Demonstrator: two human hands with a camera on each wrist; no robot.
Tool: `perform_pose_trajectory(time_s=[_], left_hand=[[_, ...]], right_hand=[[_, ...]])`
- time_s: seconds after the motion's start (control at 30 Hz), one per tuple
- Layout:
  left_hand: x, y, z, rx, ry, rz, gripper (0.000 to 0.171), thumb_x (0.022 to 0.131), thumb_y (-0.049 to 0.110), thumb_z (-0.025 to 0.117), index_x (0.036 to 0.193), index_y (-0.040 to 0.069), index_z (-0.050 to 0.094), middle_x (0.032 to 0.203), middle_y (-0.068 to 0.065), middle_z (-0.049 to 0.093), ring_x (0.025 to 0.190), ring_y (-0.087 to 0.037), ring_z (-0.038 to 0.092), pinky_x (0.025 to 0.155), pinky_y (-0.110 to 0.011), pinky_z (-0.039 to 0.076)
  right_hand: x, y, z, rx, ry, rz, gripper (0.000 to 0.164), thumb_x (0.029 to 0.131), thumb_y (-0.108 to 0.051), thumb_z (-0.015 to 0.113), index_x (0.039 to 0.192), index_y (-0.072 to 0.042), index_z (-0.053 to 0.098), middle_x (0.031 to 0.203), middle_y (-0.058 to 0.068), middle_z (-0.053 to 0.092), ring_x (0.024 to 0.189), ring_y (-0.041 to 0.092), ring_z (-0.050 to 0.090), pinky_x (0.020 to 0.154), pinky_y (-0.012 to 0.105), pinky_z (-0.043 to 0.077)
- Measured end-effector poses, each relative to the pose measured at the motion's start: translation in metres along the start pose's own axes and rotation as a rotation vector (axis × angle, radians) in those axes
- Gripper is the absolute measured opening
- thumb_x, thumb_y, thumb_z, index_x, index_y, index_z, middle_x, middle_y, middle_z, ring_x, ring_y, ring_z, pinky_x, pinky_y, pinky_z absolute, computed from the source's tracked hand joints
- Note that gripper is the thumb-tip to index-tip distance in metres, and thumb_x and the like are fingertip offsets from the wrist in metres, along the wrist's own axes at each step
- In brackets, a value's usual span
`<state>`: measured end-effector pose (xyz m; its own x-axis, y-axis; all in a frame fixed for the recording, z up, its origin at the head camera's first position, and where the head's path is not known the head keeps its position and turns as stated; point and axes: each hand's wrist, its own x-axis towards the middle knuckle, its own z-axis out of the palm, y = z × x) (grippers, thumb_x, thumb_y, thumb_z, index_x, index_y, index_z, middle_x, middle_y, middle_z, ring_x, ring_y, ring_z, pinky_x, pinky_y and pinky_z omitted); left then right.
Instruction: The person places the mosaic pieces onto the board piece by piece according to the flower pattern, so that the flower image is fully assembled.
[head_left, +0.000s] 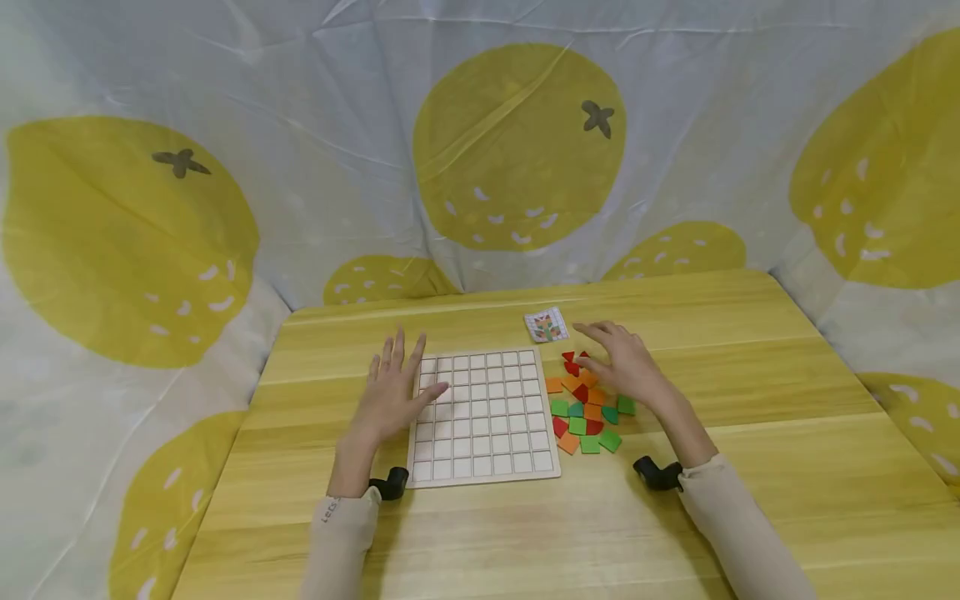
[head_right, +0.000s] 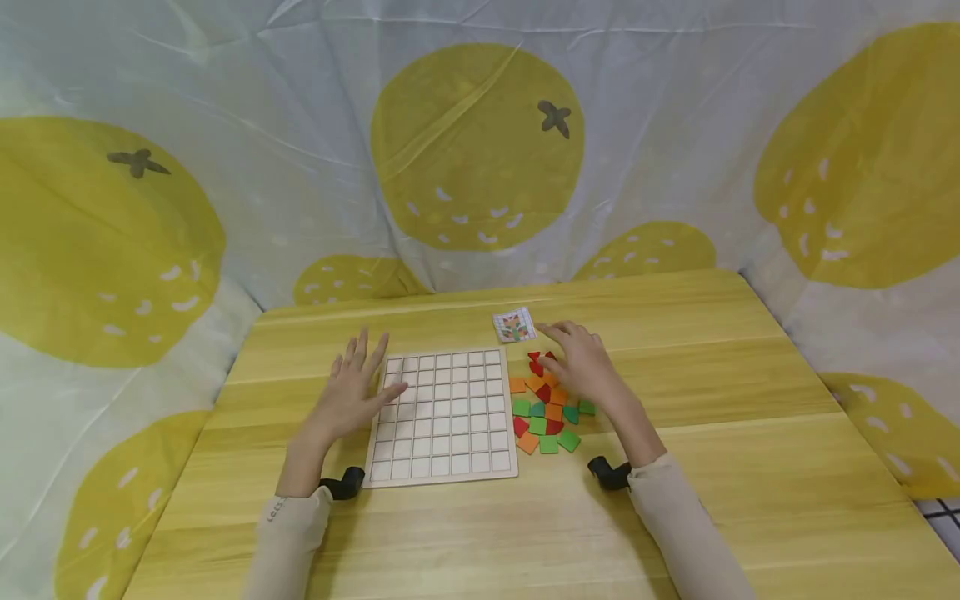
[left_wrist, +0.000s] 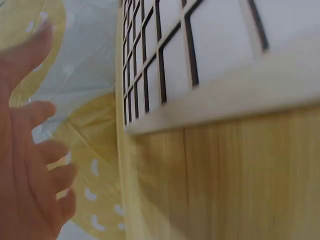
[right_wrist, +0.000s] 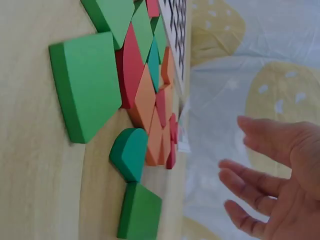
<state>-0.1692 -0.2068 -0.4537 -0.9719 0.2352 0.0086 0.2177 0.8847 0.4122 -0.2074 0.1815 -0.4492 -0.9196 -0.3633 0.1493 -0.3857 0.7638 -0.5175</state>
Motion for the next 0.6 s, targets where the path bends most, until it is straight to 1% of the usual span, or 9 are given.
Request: perform_pose_trajectory(time_s=[0.03, 0.1, 0.17, 0.23, 0.3, 0.37, 0.47, 0.53, 0.6], left_hand=[[-0.001, -0.004, -0.001, -0.040, -0.038, -0.003, 0.096, 0.099, 0.058, 0.061, 0.168, 0.017, 0.009, 0.174, -0.020, -0.007, 0.162, -0.043, -0.003, 0.130, -0.064, 0.003], [-0.003, -0.012, -0.003, -0.114, -0.102, -0.008, 0.105, 0.093, 0.057, 0.070, 0.168, 0.017, 0.008, 0.174, -0.022, -0.004, 0.161, -0.044, 0.001, 0.129, -0.064, 0.005], [-0.006, -0.019, -0.005, -0.177, -0.155, -0.028, 0.114, 0.086, 0.054, 0.079, 0.168, 0.021, 0.009, 0.174, -0.022, -0.002, 0.161, -0.045, 0.001, 0.128, -0.067, 0.005], [-0.010, -0.026, -0.007, -0.209, -0.201, -0.035, 0.121, 0.080, 0.052, 0.086, 0.168, 0.023, 0.009, 0.174, -0.022, -0.004, 0.161, -0.047, -0.003, 0.126, -0.071, 0.004], [-0.013, -0.031, -0.007, -0.218, -0.243, -0.037, 0.126, 0.076, 0.049, 0.090, 0.168, 0.023, 0.009, 0.174, -0.023, -0.008, 0.159, -0.049, -0.007, 0.123, -0.075, 0.000], [-0.016, -0.034, -0.007, -0.210, -0.280, -0.035, 0.130, 0.072, 0.047, 0.093, 0.168, 0.021, 0.008, 0.173, -0.024, -0.011, 0.158, -0.051, -0.012, 0.120, -0.078, -0.006], [-0.017, -0.035, -0.007, -0.184, -0.316, -0.039, 0.139, 0.065, 0.045, 0.097, 0.168, 0.018, 0.007, 0.171, -0.026, -0.015, 0.156, -0.054, -0.018, 0.115, -0.081, -0.012], [-0.017, -0.034, -0.007, -0.160, -0.335, -0.052, 0.145, 0.061, 0.045, 0.099, 0.168, 0.017, 0.005, 0.171, -0.026, -0.017, 0.155, -0.053, -0.020, 0.114, -0.081, -0.014], [-0.016, -0.034, -0.007, -0.138, -0.354, -0.065, 0.147, 0.059, 0.044, 0.099, 0.168, 0.017, 0.004, 0.170, -0.026, -0.018, 0.155, -0.053, -0.021, 0.115, -0.081, -0.014]], right_hand=[[0.002, 0.003, 0.001, 0.045, -0.007, 0.009, 0.053, 0.099, -0.018, 0.070, 0.148, -0.005, 0.055, 0.135, 0.025, 0.062, 0.113, 0.041, 0.061, 0.093, 0.056, 0.048], [0.006, 0.009, 0.003, 0.121, -0.031, 0.033, 0.045, 0.098, -0.013, 0.071, 0.141, -0.002, 0.062, 0.122, 0.023, 0.068, 0.092, 0.033, 0.063, 0.081, 0.045, 0.051], [0.011, 0.015, 0.006, 0.185, -0.059, 0.072, 0.039, 0.098, -0.011, 0.070, 0.136, -0.001, 0.066, 0.110, 0.021, 0.070, 0.074, 0.025, 0.057, 0.068, 0.034, 0.049], [0.017, 0.021, 0.009, 0.226, -0.090, 0.108, 0.035, 0.098, -0.010, 0.069, 0.132, -0.001, 0.069, 0.103, 0.019, 0.071, 0.065, 0.020, 0.052, 0.061, 0.029, 0.045], [0.022, 0.026, 0.011, 0.250, -0.114, 0.139, 0.033, 0.098, -0.010, 0.069, 0.130, -0.001, 0.071, 0.098, 0.018, 0.072, 0.062, 0.018, 0.053, 0.058, 0.027, 0.044], [0.027, 0.031, 0.013, 0.268, -0.135, 0.170, 0.031, 0.099, -0.011, 0.068, 0.128, -0.002, 0.072, 0.097, 0.018, 0.073, 0.065, 0.018, 0.060, 0.058, 0.027, 0.045], [0.032, 0.035, 0.015, 0.300, -0.166, 0.200, 0.028, 0.099, -0.011, 0.069, 0.125, -0.003, 0.074, 0.095, 0.017, 0.073, 0.075, 0.021, 0.068, 0.062, 0.028, 0.048], [0.035, 0.036, 0.016, 0.329, -0.189, 0.211, 0.025, 0.098, -0.011, 0.069, 0.122, -0.004, 0.076, 0.095, 0.016, 0.075, 0.080, 0.022, 0.070, 0.066, 0.029, 0.050], [0.037, 0.037, 0.017, 0.351, -0.207, 0.213, 0.023, 0.098, -0.010, 0.070, 0.119, -0.005, 0.077, 0.097, 0.015, 0.077, 0.082, 0.021, 0.071, 0.070, 0.029, 0.052]])
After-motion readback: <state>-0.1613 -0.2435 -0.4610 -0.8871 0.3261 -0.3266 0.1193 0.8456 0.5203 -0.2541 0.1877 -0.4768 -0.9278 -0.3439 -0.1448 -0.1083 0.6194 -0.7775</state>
